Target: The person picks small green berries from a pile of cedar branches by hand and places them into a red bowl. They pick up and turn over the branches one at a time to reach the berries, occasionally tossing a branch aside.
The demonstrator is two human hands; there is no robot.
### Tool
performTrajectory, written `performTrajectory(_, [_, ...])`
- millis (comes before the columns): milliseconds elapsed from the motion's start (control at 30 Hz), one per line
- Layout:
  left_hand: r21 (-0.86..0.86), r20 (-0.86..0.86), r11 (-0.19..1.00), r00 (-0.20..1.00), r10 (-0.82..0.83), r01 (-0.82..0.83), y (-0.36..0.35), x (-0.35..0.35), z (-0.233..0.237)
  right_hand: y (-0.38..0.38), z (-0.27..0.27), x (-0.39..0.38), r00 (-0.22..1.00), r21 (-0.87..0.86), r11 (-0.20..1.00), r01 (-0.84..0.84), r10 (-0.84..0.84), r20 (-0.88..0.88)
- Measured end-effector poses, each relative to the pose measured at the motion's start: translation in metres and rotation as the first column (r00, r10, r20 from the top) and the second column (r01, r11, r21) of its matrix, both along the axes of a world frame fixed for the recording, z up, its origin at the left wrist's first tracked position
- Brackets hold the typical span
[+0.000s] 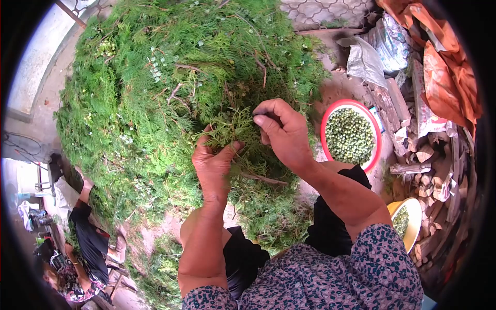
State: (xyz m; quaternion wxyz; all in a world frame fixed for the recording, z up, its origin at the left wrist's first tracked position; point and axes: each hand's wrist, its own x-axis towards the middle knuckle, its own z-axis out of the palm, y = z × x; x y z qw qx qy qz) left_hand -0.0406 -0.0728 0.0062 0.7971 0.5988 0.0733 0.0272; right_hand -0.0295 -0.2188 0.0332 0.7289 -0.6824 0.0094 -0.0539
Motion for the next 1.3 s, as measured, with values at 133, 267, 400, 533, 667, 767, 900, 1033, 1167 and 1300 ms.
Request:
performTrajectory(133, [0.288,0.082,0.957,0.997,-0.010,-0.014,-0.002,-0.001,-0.014,0.013,0.026,-0.015,0.937,0.040,0.960,-0.276,0.259,0.234])
performTrajectory(267, [0.268,0.082,0.963,0.996,-0.043,0.020,-0.003,-0.002,-0.017,0.015,-0.009,0.002,0.956,-0.241,0.963,-0.118,0.176,0.234])
performTrajectory(400, [0.206,0.068,0.978,0.998,-0.004,-0.010,-0.006,-0.001,-0.016,0.004,-0.027,0.016,0.915,-0.527,0.850,-0.010,0.220,0.337])
performTrajectory(533, [0.250,0.108,0.968,0.993,-0.048,0.020,0.000,0.000,-0.025,0.004,-0.036,0.018,0.910,-0.562,0.823,-0.081,0.291,0.295])
performTrajectory(667, [0.241,0.071,0.970,0.997,0.007,-0.024,-0.004,-0.003,-0.019,0.004,-0.025,0.016,0.943,-0.472,0.851,-0.229,0.314,0.109])
performTrajectory(767, [0.273,0.094,0.959,0.994,0.050,-0.074,0.000,-0.001,-0.030,0.006,-0.021,0.013,0.952,-0.409,0.867,-0.283,0.308,-0.006])
performTrajectory(900, [0.370,0.069,0.929,0.997,-0.045,0.017,0.005,-0.002,-0.027,0.011,-0.036,0.018,0.880,-0.507,0.862,-0.033,0.266,0.395])
performTrajectory(1033, [0.164,-0.062,0.986,0.998,-0.022,0.032,0.001,-0.003,-0.005,0.014,-0.020,0.011,0.878,-0.453,0.890,0.047,0.179,0.443])
performTrajectory(1167, [-0.205,-0.235,0.978,0.972,-0.001,-0.048,0.003,0.003,0.002,-0.009,0.001,0.019,0.948,0.404,0.890,-0.212,0.287,-0.136])
performTrajectory(1300, [-0.286,-0.278,0.953,0.960,0.013,-0.095,0.008,0.007,0.000,-0.018,-0.015,0.027,0.933,0.648,0.745,-0.156,0.327,-0.151])
